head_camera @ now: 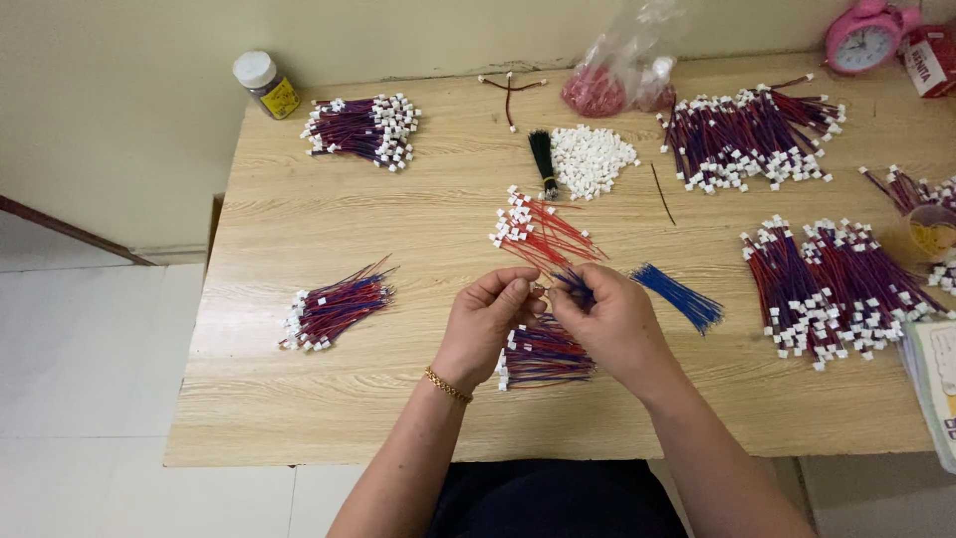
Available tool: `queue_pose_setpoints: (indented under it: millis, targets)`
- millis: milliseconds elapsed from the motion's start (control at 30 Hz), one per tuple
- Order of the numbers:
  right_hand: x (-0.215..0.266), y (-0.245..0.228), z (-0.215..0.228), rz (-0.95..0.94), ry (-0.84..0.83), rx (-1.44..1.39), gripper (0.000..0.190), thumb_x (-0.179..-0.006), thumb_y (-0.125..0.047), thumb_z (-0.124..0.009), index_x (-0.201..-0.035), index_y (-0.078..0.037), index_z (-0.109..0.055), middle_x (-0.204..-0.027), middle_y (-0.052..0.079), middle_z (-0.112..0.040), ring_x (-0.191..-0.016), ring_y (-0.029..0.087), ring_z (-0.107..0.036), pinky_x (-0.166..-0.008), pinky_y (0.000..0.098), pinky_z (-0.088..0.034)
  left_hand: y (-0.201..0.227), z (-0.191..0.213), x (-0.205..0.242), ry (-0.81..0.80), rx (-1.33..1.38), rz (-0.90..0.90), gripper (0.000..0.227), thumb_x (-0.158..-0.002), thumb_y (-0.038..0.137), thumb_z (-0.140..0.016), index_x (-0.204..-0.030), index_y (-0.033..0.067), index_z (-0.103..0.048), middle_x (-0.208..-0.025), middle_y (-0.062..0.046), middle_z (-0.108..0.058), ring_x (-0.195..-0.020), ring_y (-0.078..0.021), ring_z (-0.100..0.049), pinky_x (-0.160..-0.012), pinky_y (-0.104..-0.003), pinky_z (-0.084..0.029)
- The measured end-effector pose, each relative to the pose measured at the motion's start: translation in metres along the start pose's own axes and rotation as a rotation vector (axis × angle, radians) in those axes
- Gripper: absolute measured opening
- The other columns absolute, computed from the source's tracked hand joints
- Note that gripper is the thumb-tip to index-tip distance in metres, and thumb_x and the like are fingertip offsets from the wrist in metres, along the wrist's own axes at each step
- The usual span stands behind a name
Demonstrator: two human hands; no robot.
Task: The person repeatedly picks up small white plastic connectors and red or blue wires from a wooden table, then inserts the wire ends into the connectors. The assembled items are placed back on the table among other completed bundles.
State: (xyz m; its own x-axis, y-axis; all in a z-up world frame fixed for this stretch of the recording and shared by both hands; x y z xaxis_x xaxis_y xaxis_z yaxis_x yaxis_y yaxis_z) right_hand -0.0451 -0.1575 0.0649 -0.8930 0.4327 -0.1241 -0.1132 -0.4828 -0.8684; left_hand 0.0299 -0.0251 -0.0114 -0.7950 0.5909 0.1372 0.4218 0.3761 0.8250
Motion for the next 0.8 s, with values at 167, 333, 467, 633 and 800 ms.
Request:
queue_pose_setpoints:
  millis: [167, 333, 467, 633, 800]
  targets:
    - [0.003, -0.012, 0.000, 0.015, 0.029, 0.027, 0.011, -0.079, -0.015, -0.075, -0.081, -0.006, -0.070, -0.064, 0.012, -0.064, -0.061, 0.020, -0.062, -0.059, 0.0325, -0.053, 0.000, -0.001, 0.002, -0.004, 0.046, 0.004, 0.021, -0.096, 0.012, -0.058, -0.111, -0.0016, -0.064, -0.088, -0.013, -0.069, -0.077, -0.0198, -0.072, -0.062, -0.026, -0.061]
    - [0.003, -0.011, 0.002, 0.050, 0.057, 0.074, 0.010, -0.078, -0.014, -0.076, -0.082, -0.006, -0.071, -0.065, 0.012, -0.062, -0.062, 0.020, -0.063, -0.059, 0.0316, -0.053, -0.002, 0.000, 0.003, 0.005, 0.049, 0.016, 0.020, -0.097, 0.012, -0.058, -0.111, -0.0011, -0.064, -0.088, -0.013, -0.070, -0.077, -0.0195, -0.072, -0.063, -0.026, -0.061]
    - [0.004, -0.012, 0.001, 0.095, 0.050, 0.192, 0.010, -0.079, -0.017, -0.075, -0.082, -0.008, -0.070, -0.065, 0.010, -0.061, -0.064, 0.024, -0.065, -0.058, 0.0334, -0.053, -0.006, 0.003, 0.001, 0.026, -0.011, 0.009, 0.021, -0.095, 0.012, -0.060, -0.110, -0.0012, -0.065, -0.088, -0.014, -0.070, -0.077, -0.0195, -0.072, -0.063, -0.026, -0.061]
    - [0.005, -0.012, -0.001, 0.106, 0.032, 0.219, 0.012, -0.079, -0.018, -0.075, -0.081, -0.009, -0.069, -0.064, 0.010, -0.061, -0.064, 0.026, -0.066, -0.058, 0.0338, -0.054, -0.012, 0.008, -0.003, 0.028, -0.044, -0.007, 0.020, -0.095, 0.011, -0.060, -0.110, -0.0014, -0.065, -0.088, -0.014, -0.070, -0.077, -0.0198, -0.073, -0.064, -0.026, -0.061]
    - [0.002, 0.000, -0.009, 0.077, 0.016, 0.201, 0.014, -0.080, -0.022, -0.074, -0.082, -0.008, -0.070, -0.064, 0.013, -0.061, -0.064, 0.028, -0.067, -0.057, 0.0366, -0.054, -0.016, 0.008, -0.002, 0.034, -0.144, -0.038, 0.018, -0.095, 0.010, -0.060, -0.108, -0.0002, -0.067, -0.088, -0.012, -0.070, -0.079, -0.0170, -0.070, -0.067, -0.028, -0.060]
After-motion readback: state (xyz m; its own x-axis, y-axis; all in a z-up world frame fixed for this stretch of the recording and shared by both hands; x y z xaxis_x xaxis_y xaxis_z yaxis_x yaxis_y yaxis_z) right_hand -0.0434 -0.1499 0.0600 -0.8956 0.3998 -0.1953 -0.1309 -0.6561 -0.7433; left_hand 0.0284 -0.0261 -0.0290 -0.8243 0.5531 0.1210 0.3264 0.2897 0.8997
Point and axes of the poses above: each hand's wrist, its own x-axis away from the middle knuckle, its own z-axis out of the back of the hand, y = z × x, the point moved 4 cm from there along -x, towards the middle knuckle
